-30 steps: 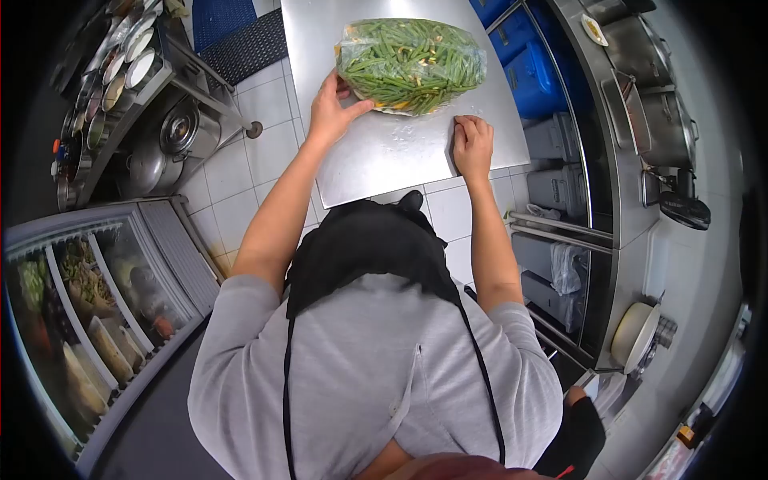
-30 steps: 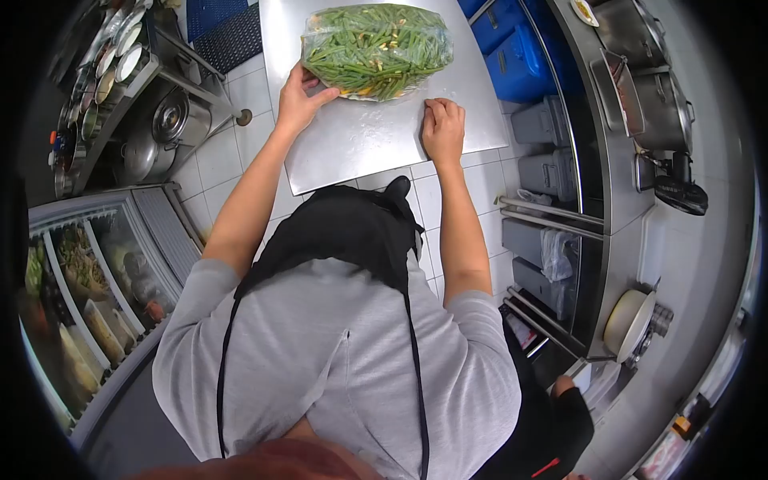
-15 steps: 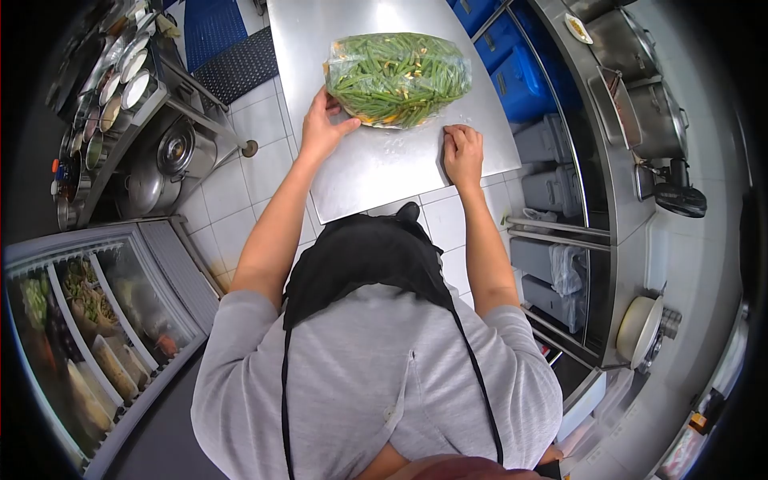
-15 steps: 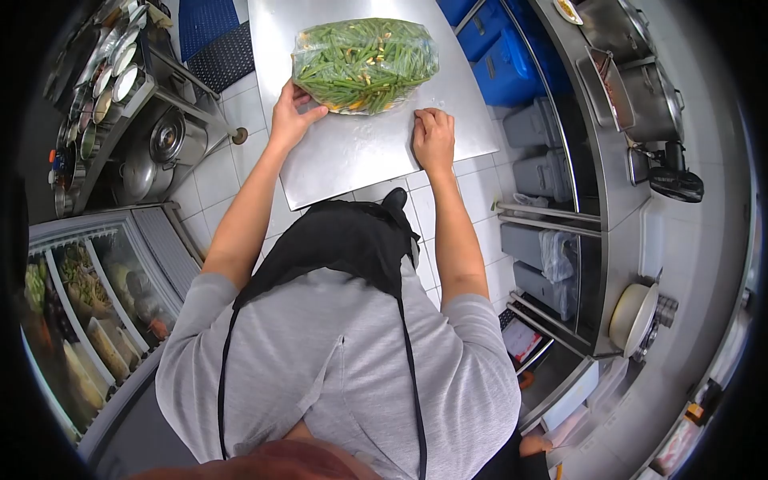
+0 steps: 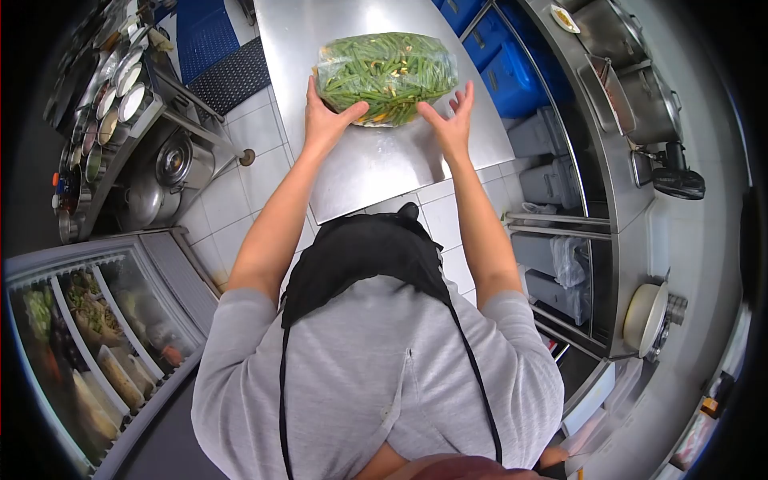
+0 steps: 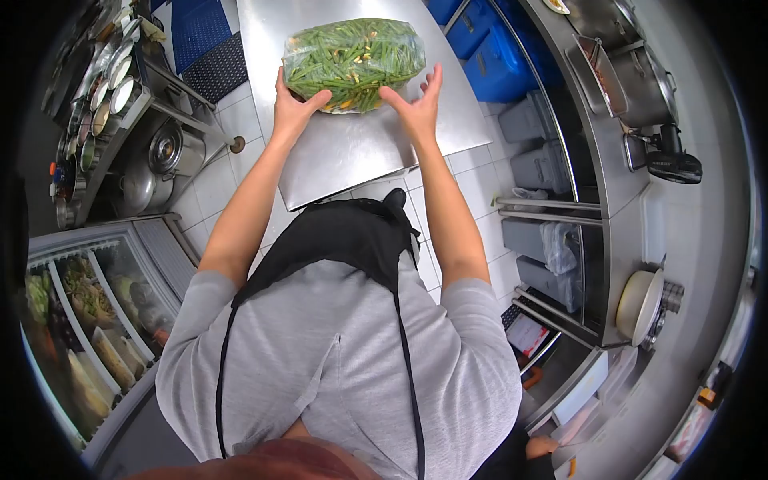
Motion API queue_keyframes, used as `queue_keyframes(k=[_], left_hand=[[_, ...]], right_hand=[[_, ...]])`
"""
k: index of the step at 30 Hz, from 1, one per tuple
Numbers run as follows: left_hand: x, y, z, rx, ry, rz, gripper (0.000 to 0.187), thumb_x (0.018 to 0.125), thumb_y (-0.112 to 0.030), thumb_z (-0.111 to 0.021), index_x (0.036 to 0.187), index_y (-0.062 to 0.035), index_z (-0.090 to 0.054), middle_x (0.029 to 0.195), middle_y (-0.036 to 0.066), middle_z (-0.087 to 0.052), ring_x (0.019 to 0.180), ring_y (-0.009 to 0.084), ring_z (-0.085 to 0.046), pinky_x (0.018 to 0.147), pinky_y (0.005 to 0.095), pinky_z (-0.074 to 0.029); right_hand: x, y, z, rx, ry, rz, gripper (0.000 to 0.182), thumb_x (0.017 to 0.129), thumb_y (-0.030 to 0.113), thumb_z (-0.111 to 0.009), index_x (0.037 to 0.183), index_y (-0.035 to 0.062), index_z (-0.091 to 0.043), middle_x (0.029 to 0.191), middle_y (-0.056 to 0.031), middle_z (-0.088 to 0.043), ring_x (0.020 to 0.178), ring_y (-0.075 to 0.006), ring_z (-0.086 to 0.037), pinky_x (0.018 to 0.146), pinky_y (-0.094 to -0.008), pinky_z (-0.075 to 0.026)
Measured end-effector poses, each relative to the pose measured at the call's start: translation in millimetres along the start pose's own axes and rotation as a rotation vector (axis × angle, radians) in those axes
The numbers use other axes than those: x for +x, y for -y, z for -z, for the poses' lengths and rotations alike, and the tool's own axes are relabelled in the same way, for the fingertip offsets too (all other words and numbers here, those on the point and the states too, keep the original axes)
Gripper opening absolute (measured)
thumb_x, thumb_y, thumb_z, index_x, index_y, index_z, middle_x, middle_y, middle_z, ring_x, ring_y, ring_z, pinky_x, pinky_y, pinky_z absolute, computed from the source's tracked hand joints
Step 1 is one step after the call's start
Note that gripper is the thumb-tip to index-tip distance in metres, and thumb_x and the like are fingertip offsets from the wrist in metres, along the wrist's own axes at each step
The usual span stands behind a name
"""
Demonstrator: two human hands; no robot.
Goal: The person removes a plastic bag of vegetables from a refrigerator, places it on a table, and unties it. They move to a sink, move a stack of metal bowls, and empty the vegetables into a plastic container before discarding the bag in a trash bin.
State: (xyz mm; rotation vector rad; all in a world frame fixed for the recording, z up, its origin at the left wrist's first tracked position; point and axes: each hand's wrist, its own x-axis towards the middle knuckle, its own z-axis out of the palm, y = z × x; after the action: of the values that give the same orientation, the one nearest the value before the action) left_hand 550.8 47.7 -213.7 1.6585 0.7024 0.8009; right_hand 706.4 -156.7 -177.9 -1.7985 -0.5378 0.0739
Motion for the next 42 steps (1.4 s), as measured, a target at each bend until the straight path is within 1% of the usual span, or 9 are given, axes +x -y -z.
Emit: queue_keyframes(k=[4, 13, 21, 25, 26, 30, 35, 37, 42], left_hand=[[-1.4, -19.5, -2.4, 0.021, -0.040, -0.004, 0.125, 0.063, -0.049, -0.092, 0.153, 0.0030, -0.023, 0.140, 0.025, -0.053, 0.126, 0.0340, -0.056, 0.106, 0.0399, -0.045], [3.9, -10.0, 4.1, -0.151, 0.026, 0.008, 0.098, 0.078, -0.043, -0.085, 0.149, 0.0020, -0.034, 0.135, 0.022, -0.058, 0.124, 0.0304, -0.058, 0.104, 0.0388, -0.046], [30.4, -23.9, 16.9, -0.320, 0.131, 0.060, 0.090, 0.085, -0.040, -0.080, 0.149, 0.0037, -0.035, 0.136, 0.020, -0.055, 0.128, 0.0272, -0.053, 0.108, 0.0370, -0.041], [42.0, -59.0, 32.3, -0.299, 0.220, 0.088, 0.081, 0.085, -0.042, -0.079, 0.142, 0.0043, -0.045, 0.123, 0.019, -0.063, 0.113, 0.0236, -0.060, 0.095, 0.0336, -0.048], [44.0, -73.8, 39.1, -0.270, 0.218, 0.102, 0.079, 0.085, -0.042, -0.079, 0.140, 0.0043, -0.047, 0.118, 0.018, -0.065, 0.107, 0.0221, -0.063, 0.091, 0.0324, -0.049], [52.0, -128.4, 52.3, 0.009, 0.171, 0.005, 0.079, 0.084, -0.042, -0.079, 0.142, 0.0025, -0.049, 0.100, 0.013, -0.071, 0.092, 0.0170, -0.067, 0.080, 0.0300, -0.052], [57.1, -112.9, 45.2, 0.475, 0.274, 0.026, 0.082, 0.073, -0.041, -0.082, 0.139, -0.0020, -0.056, 0.098, 0.017, -0.073, 0.094, 0.0251, -0.072, 0.084, 0.0332, -0.055], [68.6, -64.0, 38.5, 0.428, 0.189, -0.130, 0.075, 0.074, -0.032, -0.081, 0.139, -0.0029, -0.057, 0.116, 0.022, -0.069, 0.104, 0.0305, -0.070, 0.091, 0.0382, -0.054], [49.8, -60.1, 39.3, 0.473, 0.076, -0.334, 0.066, 0.077, -0.021, -0.078, 0.137, -0.0029, -0.059, 0.125, 0.022, -0.063, 0.114, 0.0341, -0.062, 0.098, 0.0399, -0.049]], right_hand=[[8.6, 14.6, -28.5, 0.005, -0.020, 0.244, 0.126, 0.068, 0.040, -0.092, 0.158, 0.0052, -0.011, 0.150, -0.0246, -0.037, 0.137, -0.0355, -0.044, 0.107, -0.0428, -0.043], [19.4, -1.5, -24.9, 0.103, 0.061, 0.169, 0.111, 0.078, 0.037, -0.087, 0.156, 0.0034, -0.016, 0.144, -0.0230, -0.045, 0.130, -0.0334, -0.051, 0.106, -0.0407, -0.044], [34.8, 12.9, -26.4, 0.388, 0.075, -0.202, 0.112, 0.076, 0.045, -0.086, 0.155, 0.0030, -0.019, 0.144, -0.0231, -0.046, 0.133, -0.0334, -0.047, 0.109, -0.0435, -0.040], [49.0, 57.2, -18.6, 0.404, 0.170, -0.183, 0.113, 0.075, 0.049, -0.085, 0.155, 0.0016, -0.019, 0.144, -0.0218, -0.046, 0.134, -0.0320, -0.045, 0.110, -0.0441, -0.039], [58.9, 61.4, -14.6, 0.392, 0.177, -0.150, 0.110, 0.074, 0.055, -0.084, 0.151, -0.0010, -0.029, 0.133, -0.0196, -0.055, 0.119, -0.0279, -0.058, 0.098, -0.0390, -0.049], [61.4, 120.6, 14.3, 0.249, 0.153, -0.118, 0.099, 0.075, 0.061, -0.080, 0.141, -0.0058, -0.049, 0.094, -0.0108, -0.069, 0.076, -0.0127, -0.064, 0.060, -0.0236, -0.050], [68.1, 57.5, 0.2, 0.036, 0.281, -0.051, 0.069, 0.085, 0.050, -0.075, 0.125, -0.0057, -0.065, 0.085, -0.0099, -0.069, 0.072, -0.0141, -0.062, 0.066, -0.0285, -0.050], [58.4, 42.8, -0.7, 0.028, 0.273, -0.008, 0.065, 0.085, 0.047, -0.075, 0.125, -0.0039, -0.066, 0.089, -0.0102, -0.069, 0.074, -0.0161, -0.063, 0.070, -0.0304, -0.051], [-14.9, 15.0, 4.5, -0.262, 0.015, 0.292, 0.041, 0.089, 0.029, -0.071, 0.117, -0.0004, -0.067, 0.106, -0.0171, -0.064, 0.098, -0.0306, -0.060, 0.086, -0.0392, -0.047]])
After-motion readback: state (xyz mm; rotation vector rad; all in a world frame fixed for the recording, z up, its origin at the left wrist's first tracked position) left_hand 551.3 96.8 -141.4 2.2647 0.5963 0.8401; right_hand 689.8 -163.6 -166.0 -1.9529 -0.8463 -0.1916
